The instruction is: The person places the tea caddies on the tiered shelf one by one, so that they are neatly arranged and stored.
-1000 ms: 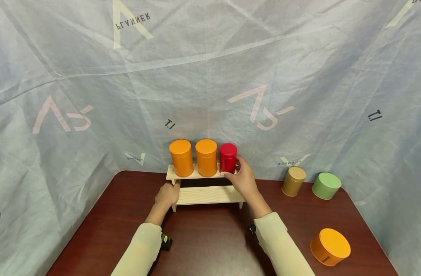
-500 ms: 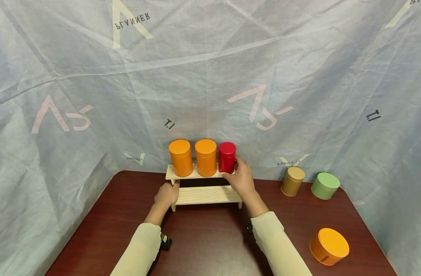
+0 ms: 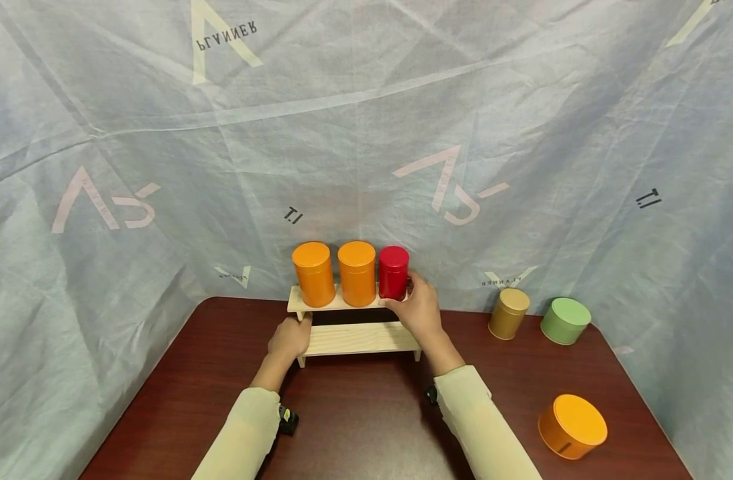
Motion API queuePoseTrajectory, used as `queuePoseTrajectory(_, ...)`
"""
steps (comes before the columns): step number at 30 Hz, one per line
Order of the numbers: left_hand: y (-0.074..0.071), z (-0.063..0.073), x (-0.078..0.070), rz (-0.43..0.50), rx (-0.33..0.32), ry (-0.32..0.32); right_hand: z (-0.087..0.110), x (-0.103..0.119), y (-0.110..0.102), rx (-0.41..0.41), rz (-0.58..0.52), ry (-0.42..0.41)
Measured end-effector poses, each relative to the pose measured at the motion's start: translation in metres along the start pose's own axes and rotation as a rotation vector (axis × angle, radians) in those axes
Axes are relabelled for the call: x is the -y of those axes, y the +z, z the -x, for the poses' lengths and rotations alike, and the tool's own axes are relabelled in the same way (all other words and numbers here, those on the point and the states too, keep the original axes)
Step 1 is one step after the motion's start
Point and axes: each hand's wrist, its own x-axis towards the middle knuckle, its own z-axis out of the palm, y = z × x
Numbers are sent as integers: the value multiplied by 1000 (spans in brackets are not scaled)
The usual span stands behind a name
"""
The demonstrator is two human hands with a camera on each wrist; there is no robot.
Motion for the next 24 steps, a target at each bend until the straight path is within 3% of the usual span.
queuePoseTrajectory(16,0,2,1,7,3,-1,11,2,-4,28,-84,47)
queuePoseTrajectory(24,1,0,1,0,8,-4,13,1,-3,17,-63,53)
